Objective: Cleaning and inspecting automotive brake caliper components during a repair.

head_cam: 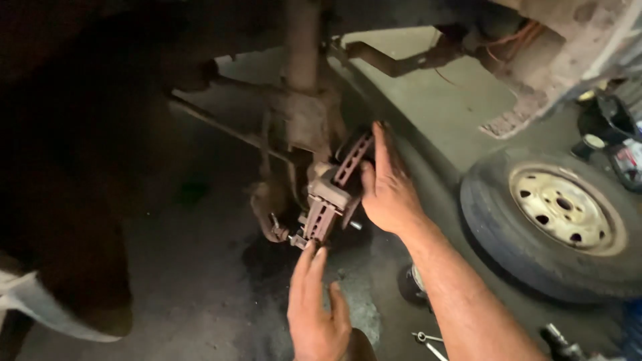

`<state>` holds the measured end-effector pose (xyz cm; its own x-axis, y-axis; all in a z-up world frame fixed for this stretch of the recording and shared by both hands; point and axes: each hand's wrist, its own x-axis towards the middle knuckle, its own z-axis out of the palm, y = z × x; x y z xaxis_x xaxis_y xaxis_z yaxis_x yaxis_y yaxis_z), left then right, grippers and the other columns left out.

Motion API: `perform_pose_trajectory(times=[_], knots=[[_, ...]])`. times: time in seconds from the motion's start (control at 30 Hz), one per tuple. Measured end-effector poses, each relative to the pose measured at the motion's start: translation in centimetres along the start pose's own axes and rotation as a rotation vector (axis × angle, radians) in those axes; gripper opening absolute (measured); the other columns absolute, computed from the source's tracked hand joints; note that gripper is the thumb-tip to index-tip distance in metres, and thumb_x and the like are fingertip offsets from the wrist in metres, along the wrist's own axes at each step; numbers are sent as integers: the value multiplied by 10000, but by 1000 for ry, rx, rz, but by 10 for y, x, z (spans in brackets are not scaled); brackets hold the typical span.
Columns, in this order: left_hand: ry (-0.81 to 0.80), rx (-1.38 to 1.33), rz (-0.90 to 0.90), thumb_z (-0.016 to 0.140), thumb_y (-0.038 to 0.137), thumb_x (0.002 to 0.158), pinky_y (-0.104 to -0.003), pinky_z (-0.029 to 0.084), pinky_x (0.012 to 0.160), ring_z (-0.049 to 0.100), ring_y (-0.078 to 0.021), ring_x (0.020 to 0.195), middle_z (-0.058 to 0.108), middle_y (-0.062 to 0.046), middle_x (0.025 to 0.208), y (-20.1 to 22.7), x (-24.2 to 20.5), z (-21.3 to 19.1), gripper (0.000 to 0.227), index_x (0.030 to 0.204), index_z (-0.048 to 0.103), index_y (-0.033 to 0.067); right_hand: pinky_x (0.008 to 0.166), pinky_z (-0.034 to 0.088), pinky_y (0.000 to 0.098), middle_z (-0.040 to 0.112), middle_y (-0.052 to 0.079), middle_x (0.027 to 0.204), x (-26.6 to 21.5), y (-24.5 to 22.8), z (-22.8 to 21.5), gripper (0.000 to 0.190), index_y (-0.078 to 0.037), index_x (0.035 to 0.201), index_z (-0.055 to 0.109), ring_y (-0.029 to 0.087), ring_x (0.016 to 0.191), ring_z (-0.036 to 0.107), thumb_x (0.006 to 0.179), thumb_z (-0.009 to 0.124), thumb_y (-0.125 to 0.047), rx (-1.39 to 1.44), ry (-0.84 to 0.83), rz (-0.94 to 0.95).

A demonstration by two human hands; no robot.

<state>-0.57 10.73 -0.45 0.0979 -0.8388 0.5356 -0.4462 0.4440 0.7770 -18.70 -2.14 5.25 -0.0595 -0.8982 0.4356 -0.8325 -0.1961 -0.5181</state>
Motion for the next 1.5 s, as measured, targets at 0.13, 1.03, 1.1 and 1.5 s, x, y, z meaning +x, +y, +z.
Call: perform_pose_trajectory(times=[0.13, 1.03, 1.1, 1.5], knots=[[344, -319, -406, 651, 25, 904, -411, 475, 987, 627, -327, 1086, 648, -178, 1209, -78, 0, 10, 378, 1279, 611, 9, 1246, 252, 462, 179, 279, 1686, 1, 0, 2, 719, -63, 1626, 81, 430, 1550, 226, 1025, 477, -87, -9, 23, -109], [3, -1159, -816, 757, 206, 918, -326, 570, 666, 641, -175, 827, 697, -55, 1034, -213, 120, 39, 436, 1293, 642, 14, 1141, 356, 514, 291, 265, 1636, 2, -8, 3, 691, -204, 1631, 6, 493, 1437, 369, 1052, 382, -227, 16, -113, 114], [-24, -1231, -855, 743, 230, 915, -347, 580, 738, 670, -195, 891, 711, -69, 1067, -187, 118, 32, 439, 1284, 630, 22, 1138, 367, 508, 304, 255, 1631, 3, -14, 0, 699, -213, 1634, -8, 487, 1429, 389, 1047, 372, -229, 19, -131, 152], [112, -939, -971, 718, 355, 902, -326, 477, 898, 648, -179, 1018, 763, -90, 1144, -135, 59, 16, 480, 1234, 731, 9, 1138, 360, 520, 286, 265, 1634, 6, -1, 4, 716, -216, 1634, -47, 501, 1427, 379, 1041, 353, -242, -7, -129, 149]])
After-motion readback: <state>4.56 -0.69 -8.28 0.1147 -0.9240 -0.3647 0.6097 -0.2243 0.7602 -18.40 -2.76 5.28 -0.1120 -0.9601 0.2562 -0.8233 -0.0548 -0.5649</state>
